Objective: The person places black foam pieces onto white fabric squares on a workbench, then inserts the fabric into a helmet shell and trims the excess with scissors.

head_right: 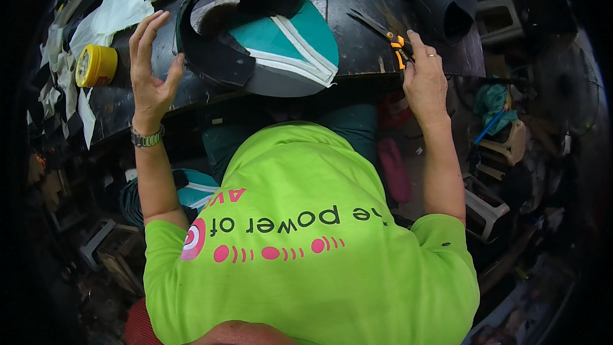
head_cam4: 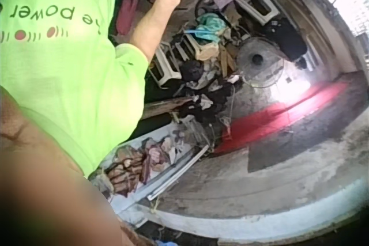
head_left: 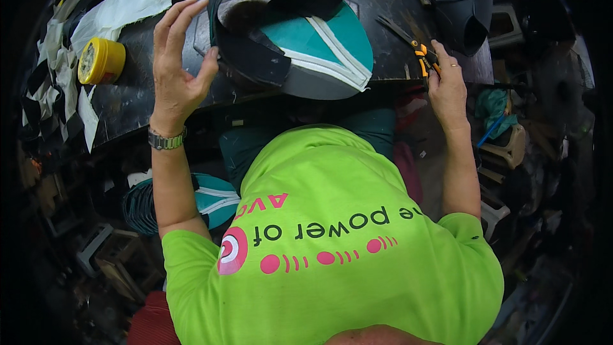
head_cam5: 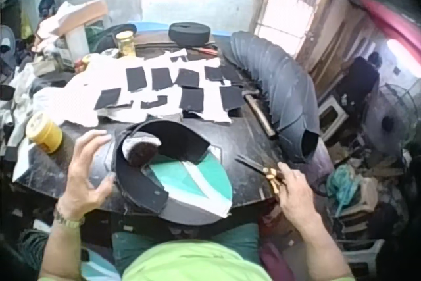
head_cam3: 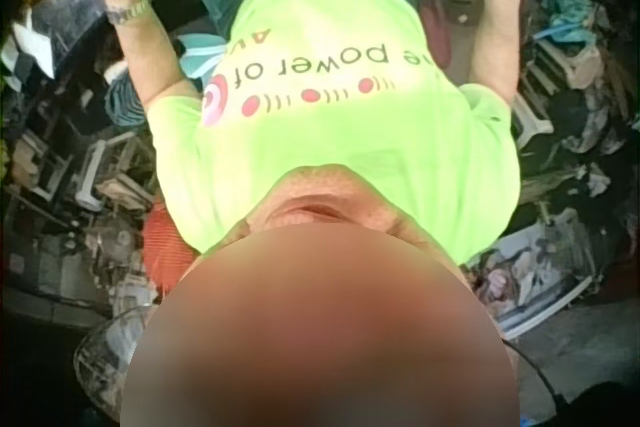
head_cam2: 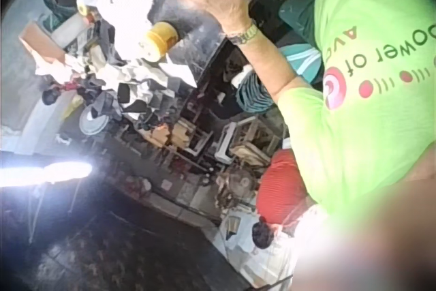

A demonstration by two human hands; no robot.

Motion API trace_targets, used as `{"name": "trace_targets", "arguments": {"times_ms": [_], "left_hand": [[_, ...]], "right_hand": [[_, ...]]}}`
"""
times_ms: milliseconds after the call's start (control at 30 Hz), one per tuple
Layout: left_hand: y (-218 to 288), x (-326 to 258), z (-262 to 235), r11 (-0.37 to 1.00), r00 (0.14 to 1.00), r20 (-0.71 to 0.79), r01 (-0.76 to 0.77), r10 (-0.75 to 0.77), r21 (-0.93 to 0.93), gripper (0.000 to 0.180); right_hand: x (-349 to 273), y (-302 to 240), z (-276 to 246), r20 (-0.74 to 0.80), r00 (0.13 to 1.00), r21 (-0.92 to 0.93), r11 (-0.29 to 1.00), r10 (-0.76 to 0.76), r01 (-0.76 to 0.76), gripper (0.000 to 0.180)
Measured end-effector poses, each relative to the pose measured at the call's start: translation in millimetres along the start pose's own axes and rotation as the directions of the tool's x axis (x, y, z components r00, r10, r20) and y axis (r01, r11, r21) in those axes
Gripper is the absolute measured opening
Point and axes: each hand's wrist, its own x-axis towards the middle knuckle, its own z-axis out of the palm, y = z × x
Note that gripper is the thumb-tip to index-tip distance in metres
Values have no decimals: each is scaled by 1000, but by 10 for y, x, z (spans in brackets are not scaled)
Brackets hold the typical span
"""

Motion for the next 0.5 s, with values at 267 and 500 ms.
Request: {"name": "trace_targets", "arguments": {"times_ms": [267,500], "left_hand": [[288,80,-150,965,936,341,-166,90,201,57],[501,432,48,966,928,317,-239,197,97,42]], "right_hand": [[3,137,-29,78,995,-82,994,-58,65,64],[107,103,-76,151,985,-145,984,-85,107,64]]}}
